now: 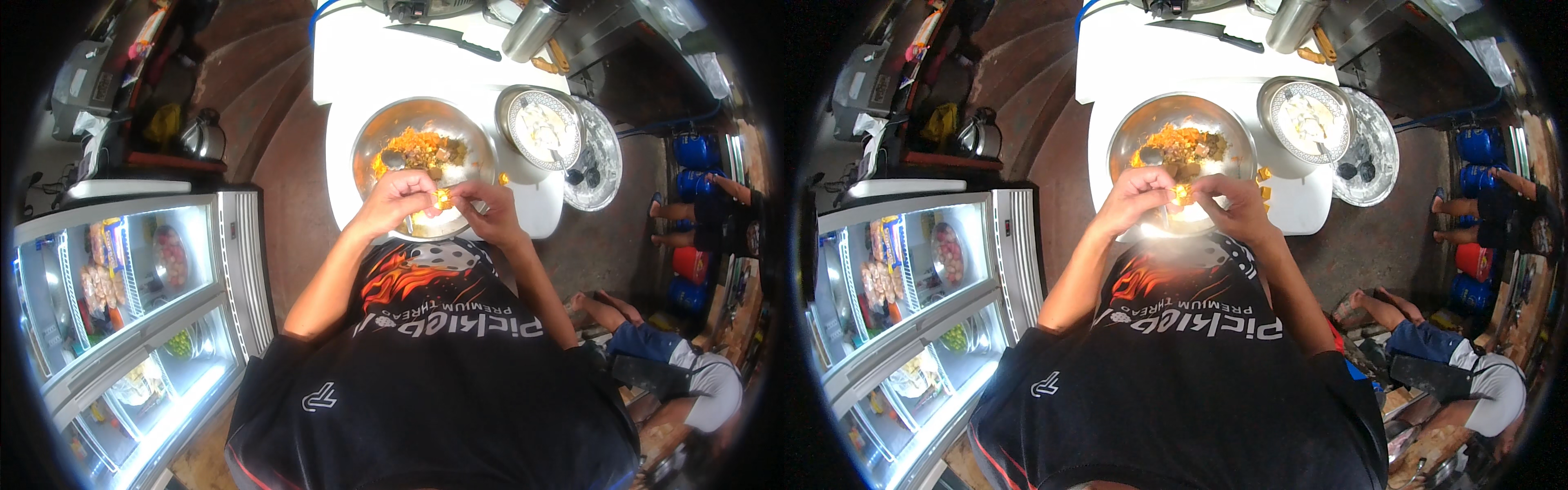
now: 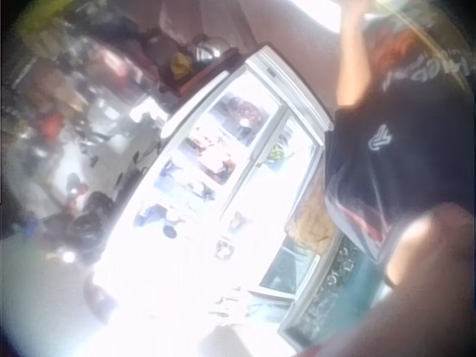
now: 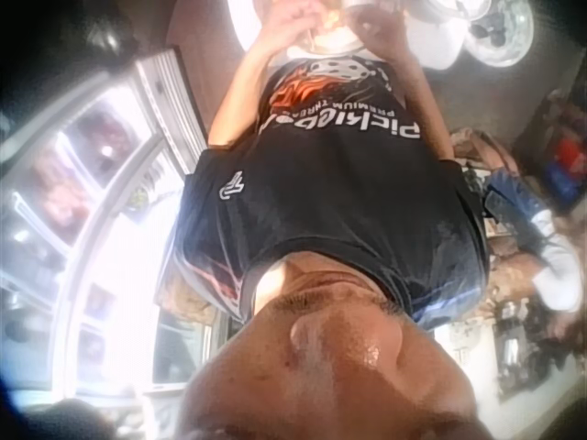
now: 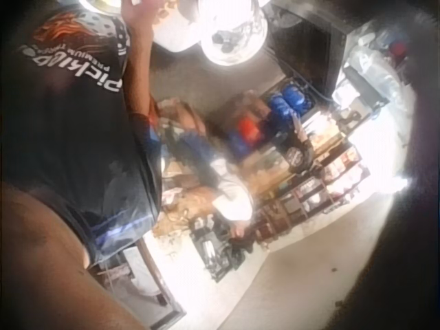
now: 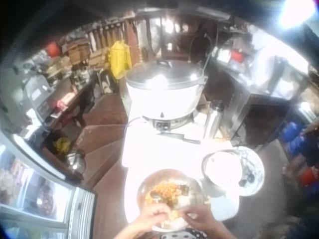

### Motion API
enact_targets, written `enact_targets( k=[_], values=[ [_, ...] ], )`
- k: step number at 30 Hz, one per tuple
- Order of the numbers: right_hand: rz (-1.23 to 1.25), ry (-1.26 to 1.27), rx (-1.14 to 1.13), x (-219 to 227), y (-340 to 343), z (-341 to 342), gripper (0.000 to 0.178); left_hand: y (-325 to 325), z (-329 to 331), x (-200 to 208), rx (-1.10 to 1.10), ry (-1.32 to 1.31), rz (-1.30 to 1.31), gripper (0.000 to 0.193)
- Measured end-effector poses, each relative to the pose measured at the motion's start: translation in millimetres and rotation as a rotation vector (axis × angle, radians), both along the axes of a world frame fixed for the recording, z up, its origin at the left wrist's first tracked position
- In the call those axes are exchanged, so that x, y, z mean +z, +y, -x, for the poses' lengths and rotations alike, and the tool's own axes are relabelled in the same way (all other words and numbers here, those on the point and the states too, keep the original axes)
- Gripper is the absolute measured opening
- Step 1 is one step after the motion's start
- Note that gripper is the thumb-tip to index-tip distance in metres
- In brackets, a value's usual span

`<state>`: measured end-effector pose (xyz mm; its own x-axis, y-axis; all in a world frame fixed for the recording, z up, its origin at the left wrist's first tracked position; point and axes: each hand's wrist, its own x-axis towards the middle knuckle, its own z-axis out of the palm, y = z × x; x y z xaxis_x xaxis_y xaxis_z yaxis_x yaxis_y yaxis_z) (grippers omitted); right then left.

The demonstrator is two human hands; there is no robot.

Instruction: The person scoops a mixed filling from a metal bowl using a spoon and places it onto small square wrappers. They fold the wrappers around the filling to form small packets and place the finished items onto a nearby plate.

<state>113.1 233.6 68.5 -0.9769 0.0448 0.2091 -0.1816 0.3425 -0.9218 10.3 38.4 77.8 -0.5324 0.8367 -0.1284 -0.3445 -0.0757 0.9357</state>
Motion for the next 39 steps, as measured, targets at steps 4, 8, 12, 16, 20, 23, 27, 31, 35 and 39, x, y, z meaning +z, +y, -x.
enact_targets(
  k=[4,8,12,16,20,23,27,31,35,39],
  values=[
    [0.066,-0.037,-0.039,-1,-3,1,0.009,-1,0,-2,0.027,-0.059,-0.009,0.009],
    [0.453,-0.110,-0.053,-14,-13,-2,0.013,0,-3,-17,0.092,-0.306,-0.167,0.010],
    [0.614,-0.148,-0.121,-13,-20,1,0.015,1,-4,-22,0.087,-0.416,-0.232,0.011],
    [0.096,-0.025,-0.067,11,-14,0,0.017,-1,-2,-13,0.051,-0.229,-0.060,0.010],
    [-0.125,0.133,-0.023,15,-8,1,0.019,-3,0,-13,-0.007,-0.020,0.005,0.013],
    [-0.200,0.210,-0.025,11,-4,2,0.015,-2,-2,-3,0.023,-0.117,-0.003,0.013],
    [-0.185,0.125,-0.105,5,-10,0,0.008,-1,-3,-4,0.014,-0.131,-0.022,0.010],
    [0.538,-0.151,-0.141,-8,-18,-6,0.006,-1,0,-11,0.061,-0.263,-0.093,0.009],
    [0.777,-0.143,-0.140,-9,-23,-5,0.006,6,-2,-20,0.202,-0.340,-0.112,0.010],
    [0.610,-0.061,-0.206,-4,-24,-4,0.013,14,-4,-8,0.237,-0.293,-0.039,0.018]
  ],
)
